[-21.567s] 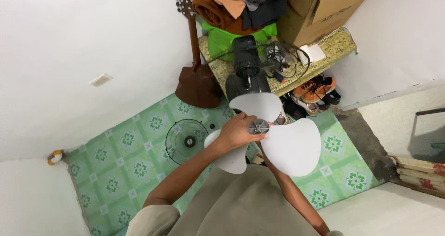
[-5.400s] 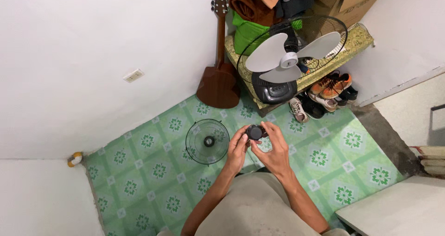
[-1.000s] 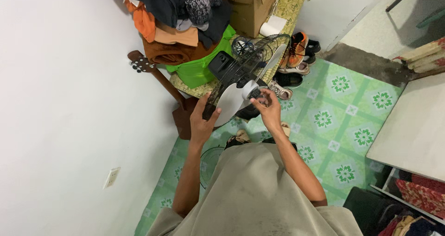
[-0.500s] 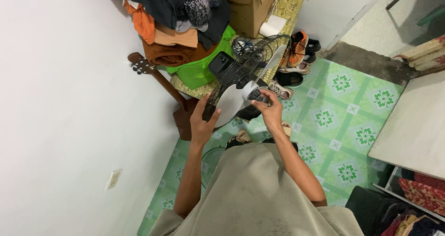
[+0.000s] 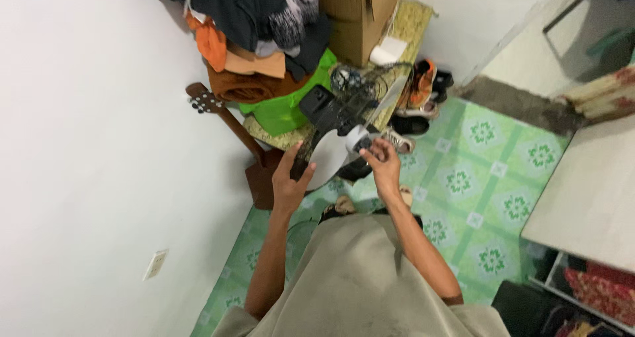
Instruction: The person assembles a table fan by attaching the fan blades to the motor hub, securing them with a nut, and then attaching the front wire cage. The person handles the fan blades, a nut, and the fan cage during the process.
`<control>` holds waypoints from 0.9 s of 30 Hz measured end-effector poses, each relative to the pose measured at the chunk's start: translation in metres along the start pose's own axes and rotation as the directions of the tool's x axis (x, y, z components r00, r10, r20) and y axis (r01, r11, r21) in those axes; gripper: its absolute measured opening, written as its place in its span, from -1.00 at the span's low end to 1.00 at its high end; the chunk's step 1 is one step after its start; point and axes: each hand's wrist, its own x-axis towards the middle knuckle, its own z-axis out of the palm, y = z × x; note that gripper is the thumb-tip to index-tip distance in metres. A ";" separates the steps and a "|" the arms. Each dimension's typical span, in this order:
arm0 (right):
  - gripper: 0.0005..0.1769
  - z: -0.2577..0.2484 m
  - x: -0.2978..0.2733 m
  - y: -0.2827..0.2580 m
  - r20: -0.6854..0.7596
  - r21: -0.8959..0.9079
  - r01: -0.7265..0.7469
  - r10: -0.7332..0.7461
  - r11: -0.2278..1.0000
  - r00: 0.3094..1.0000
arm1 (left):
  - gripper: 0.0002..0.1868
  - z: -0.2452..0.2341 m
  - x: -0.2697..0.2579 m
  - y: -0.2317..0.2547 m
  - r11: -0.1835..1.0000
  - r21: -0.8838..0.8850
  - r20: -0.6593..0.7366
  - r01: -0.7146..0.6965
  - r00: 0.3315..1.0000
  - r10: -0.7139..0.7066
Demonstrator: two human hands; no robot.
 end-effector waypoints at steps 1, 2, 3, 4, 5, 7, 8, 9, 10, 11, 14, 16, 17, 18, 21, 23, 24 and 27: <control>-0.41 0.001 -0.001 0.000 -0.028 -0.021 -0.058 0.058 0.998 0.998 | -0.38 0.000 0.000 0.001 1.000 -0.004 -0.005 -0.001 1.000 0.001; -0.41 0.001 0.001 -0.001 -0.007 0.037 -0.094 0.094 0.995 0.996 | -0.39 0.000 0.000 0.002 1.000 -0.009 -0.011 -0.002 1.000 0.002; -0.41 0.000 -0.002 0.000 0.015 0.092 -0.137 0.136 0.986 0.991 | -0.40 0.000 -0.002 0.002 1.000 -0.012 -0.011 0.002 1.000 -0.003; -0.41 -0.001 -0.004 0.002 0.039 0.146 -0.180 0.177 0.973 0.984 | -0.40 0.000 -0.003 0.003 1.000 -0.011 -0.019 -0.009 1.000 0.009; -0.40 -0.001 -0.004 0.003 0.033 0.094 -0.111 0.108 0.989 0.994 | -0.40 0.000 -0.002 0.003 1.000 -0.009 -0.027 -0.022 0.999 0.021; -0.38 -0.001 -0.002 0.007 0.031 -0.011 0.028 -0.027 1.000 0.999 | -0.40 0.000 -0.001 0.004 0.999 -0.020 -0.034 -0.032 0.999 0.031; -0.38 -0.002 -0.002 0.010 0.044 0.029 0.010 -0.011 1.000 0.999 | -0.41 0.001 -0.001 0.004 0.999 -0.033 -0.033 -0.029 0.999 0.028; -0.37 -0.001 -0.001 0.014 0.058 0.069 -0.008 0.004 0.998 0.998 | -0.41 0.000 -0.001 0.005 0.999 -0.045 -0.032 -0.028 0.999 0.026; -0.37 -0.001 0.000 0.017 0.073 0.109 -0.026 0.018 0.994 0.997 | -0.40 0.000 -0.001 0.005 0.998 -0.055 -0.022 0.004 1.000 -0.006; -0.42 -0.002 0.001 0.021 0.080 0.125 -0.029 0.020 0.992 0.997 | -0.40 0.000 -0.001 0.005 0.997 -0.065 -0.011 0.036 0.999 -0.037; -0.59 -0.006 0.002 0.027 0.085 0.152 -0.005 -0.008 0.988 0.996 | -0.40 -0.001 -0.001 0.004 0.998 -0.055 -0.016 0.014 1.000 -0.015; -0.71 -0.009 0.002 0.027 0.072 0.142 0.060 -0.071 0.988 0.995 | -0.40 0.001 -0.002 0.002 0.999 -0.042 -0.025 -0.017 1.000 0.016; -0.65 -0.008 0.002 0.025 0.064 0.163 0.067 -0.078 0.984 0.995 | -0.40 0.001 -0.002 0.002 0.999 -0.037 -0.027 -0.024 0.999 0.023; -0.58 -0.006 0.001 0.022 0.055 0.185 0.074 -0.086 0.980 0.995 | -0.40 0.001 -0.001 0.001 0.999 -0.033 -0.029 -0.031 0.999 0.030; -0.44 -0.002 -0.002 0.008 0.033 0.176 0.034 -0.040 0.984 0.999 | -0.41 0.001 -0.001 0.001 0.997 -0.057 -0.029 -0.042 0.999 0.041; -0.42 0.000 -0.003 -0.003 0.022 0.164 -0.069 0.066 0.984 0.998 | -0.40 0.001 -0.001 0.002 0.997 -0.071 0.000 0.038 0.999 -0.038; -0.43 0.000 -0.005 -0.007 0.018 0.167 -0.148 0.147 0.975 0.989 | -0.39 0.001 -0.001 0.002 0.994 -0.076 0.016 0.078 0.997 -0.077; -0.45 0.000 -0.006 -0.011 0.060 0.188 -0.224 0.216 0.956 0.974 | -0.40 0.001 -0.001 0.002 0.999 -0.045 -0.016 0.000 1.000 -0.001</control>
